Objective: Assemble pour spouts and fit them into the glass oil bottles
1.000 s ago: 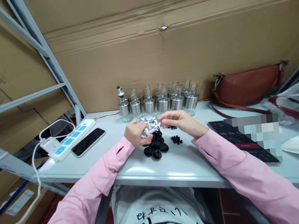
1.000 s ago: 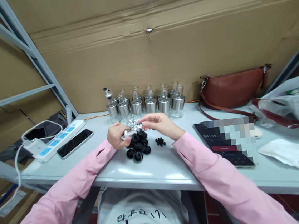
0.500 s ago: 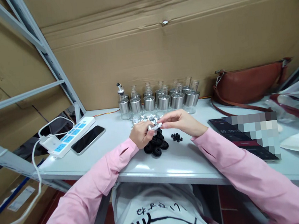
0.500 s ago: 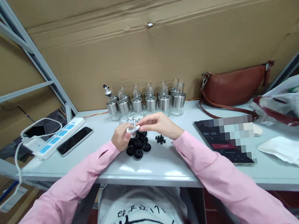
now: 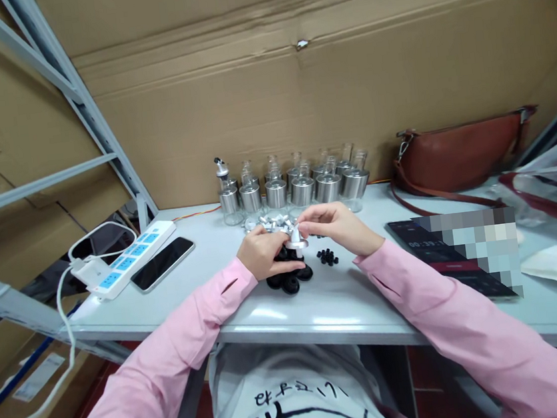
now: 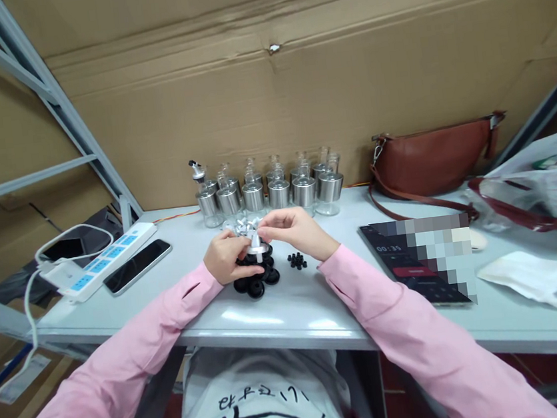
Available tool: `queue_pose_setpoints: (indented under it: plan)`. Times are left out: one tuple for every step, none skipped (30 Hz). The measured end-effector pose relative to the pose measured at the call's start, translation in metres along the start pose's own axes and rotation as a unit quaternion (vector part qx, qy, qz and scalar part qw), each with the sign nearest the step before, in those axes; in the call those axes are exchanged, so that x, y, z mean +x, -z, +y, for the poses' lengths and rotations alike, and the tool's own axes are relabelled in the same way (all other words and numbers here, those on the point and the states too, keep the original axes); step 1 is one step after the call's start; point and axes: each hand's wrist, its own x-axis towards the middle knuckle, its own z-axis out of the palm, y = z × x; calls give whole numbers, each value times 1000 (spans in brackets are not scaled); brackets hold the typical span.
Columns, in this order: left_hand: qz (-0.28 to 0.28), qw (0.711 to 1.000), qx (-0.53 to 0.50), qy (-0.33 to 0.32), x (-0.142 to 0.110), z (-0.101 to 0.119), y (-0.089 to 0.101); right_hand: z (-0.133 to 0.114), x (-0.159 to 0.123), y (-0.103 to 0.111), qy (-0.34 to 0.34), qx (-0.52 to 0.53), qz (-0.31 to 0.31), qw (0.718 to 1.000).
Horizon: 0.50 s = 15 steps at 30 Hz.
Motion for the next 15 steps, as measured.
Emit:
queue_pose_setpoints:
  plan:
    - [13,1000,10,-4,1,1,0,0,0,0,-1,-7,3,1000]
    - [29,999,17,-8,1,2,0,-1,0,0,-2,-14,6,1000]
    - [48,999,22,-11,2,3,0,-1,0,0,-2,-21,10,1000]
    - [65,997,27,-15,3,4,0,-2,0,0,-3,-28,13,1000]
    - [76,996,34,-20,3,4,0,-3,0,0,-2,-35,15,999]
    - [82,995,41,-28,4,5,0,-3,0,0,-2,-40,16,999]
    - [84,995,49,-35,4,5,1,-3,0,-1,-1,-43,17,999]
    - [84,994,57,-41,4,6,1,-4,0,-1,0,-45,17,999]
    - [83,994,63,-44,5,6,1,-3,0,-1,0,-45,17,999]
    - [84,993,69,-45,5,6,1,-3,0,-1,-1,-44,17,999]
    - [86,993,72,-42,5,7,0,-3,0,-1,-1,-43,16,999]
    - [89,993,74,-38,5,7,0,-2,0,-1,-2,-42,13,999]
    - [90,992,76,-35,5,7,0,-2,0,-1,-3,-42,10,999]
    - [90,992,78,-33,4,8,0,-2,0,-2,-4,-42,7,999]
    - [87,992,80,-32,4,8,0,-2,0,-2,-4,-42,6,999]
